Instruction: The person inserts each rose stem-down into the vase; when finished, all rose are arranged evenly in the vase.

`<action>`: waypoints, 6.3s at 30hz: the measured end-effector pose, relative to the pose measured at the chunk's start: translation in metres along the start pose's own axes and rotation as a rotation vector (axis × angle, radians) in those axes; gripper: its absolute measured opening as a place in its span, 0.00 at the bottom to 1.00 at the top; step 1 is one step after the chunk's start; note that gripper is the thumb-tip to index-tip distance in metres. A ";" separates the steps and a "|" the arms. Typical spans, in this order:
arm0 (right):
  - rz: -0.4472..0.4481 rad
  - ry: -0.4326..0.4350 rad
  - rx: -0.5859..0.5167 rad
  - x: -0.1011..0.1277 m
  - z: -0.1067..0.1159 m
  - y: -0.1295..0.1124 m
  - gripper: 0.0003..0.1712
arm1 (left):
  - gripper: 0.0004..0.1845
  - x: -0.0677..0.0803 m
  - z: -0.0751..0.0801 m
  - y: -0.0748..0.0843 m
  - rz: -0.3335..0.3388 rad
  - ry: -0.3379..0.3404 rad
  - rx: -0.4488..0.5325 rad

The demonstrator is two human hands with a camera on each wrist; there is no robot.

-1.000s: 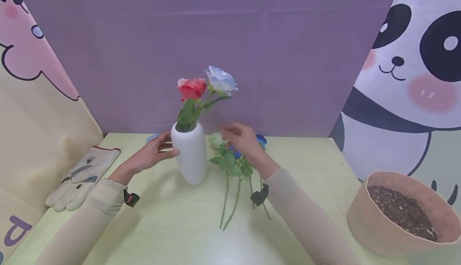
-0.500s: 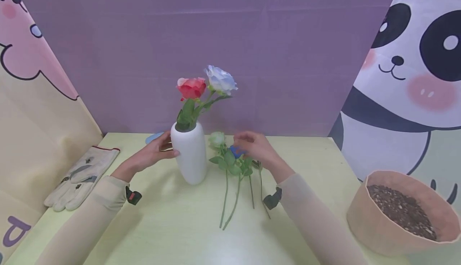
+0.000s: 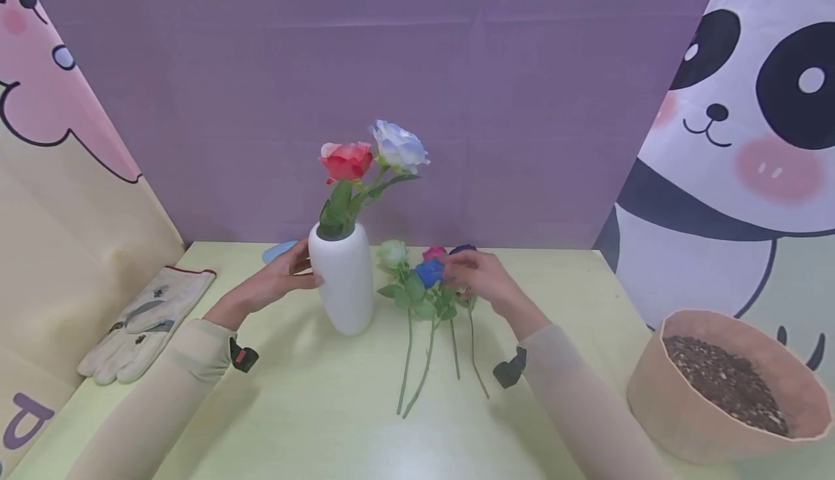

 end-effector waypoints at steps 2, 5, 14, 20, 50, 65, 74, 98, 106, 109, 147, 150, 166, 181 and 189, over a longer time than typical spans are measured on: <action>-0.006 0.000 -0.008 0.000 0.001 0.003 0.25 | 0.45 0.000 0.000 0.000 0.002 0.003 -0.001; -0.013 0.004 -0.018 0.000 0.003 0.008 0.25 | 0.44 0.000 0.000 -0.001 -0.003 0.007 -0.006; -0.027 0.015 0.004 0.000 0.008 0.020 0.28 | 0.47 0.001 -0.002 0.000 0.001 0.080 -0.037; -0.054 0.012 0.010 0.001 0.010 0.024 0.26 | 0.48 0.002 -0.005 0.002 0.015 0.116 -0.078; -0.184 0.016 0.079 0.002 0.009 0.084 0.18 | 0.46 0.003 -0.005 0.003 -0.002 0.097 -0.069; -0.210 0.027 0.109 -0.006 0.006 0.101 0.17 | 0.46 0.004 -0.005 0.003 -0.011 0.100 -0.070; -0.216 0.051 0.129 -0.009 0.002 0.104 0.16 | 0.45 0.004 -0.006 0.005 -0.008 0.096 -0.068; -0.222 0.054 0.021 -0.002 0.006 0.087 0.18 | 0.45 0.003 -0.004 0.002 -0.007 0.097 -0.078; -0.182 0.063 -0.033 -0.003 0.014 0.078 0.21 | 0.45 0.003 -0.004 0.001 -0.012 0.092 -0.082; -0.154 0.070 -0.070 -0.001 0.017 0.069 0.23 | 0.45 0.002 -0.003 0.001 -0.010 0.088 -0.082; 0.002 0.247 -0.396 0.007 0.021 0.004 0.17 | 0.44 0.004 -0.003 0.002 -0.012 0.094 -0.072; 0.009 0.264 -0.439 0.010 0.020 -0.003 0.15 | 0.44 0.004 -0.003 0.001 -0.011 0.095 -0.072; 0.093 0.304 -0.627 0.017 0.017 -0.021 0.08 | 0.43 0.005 -0.002 0.001 -0.009 0.118 -0.094; 0.157 0.356 -0.767 0.018 0.013 -0.043 0.11 | 0.43 0.006 -0.002 0.002 0.011 0.126 -0.121; 0.205 0.376 -0.880 0.020 0.008 -0.056 0.10 | 0.44 0.006 -0.001 -0.001 0.023 0.124 -0.119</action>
Point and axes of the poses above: each hand's wrist, its own x-axis away from the middle knuckle, its own z-axis out of the back of the hand, y = z × x, the point moved 3 cm from there along -x, towards the middle knuckle
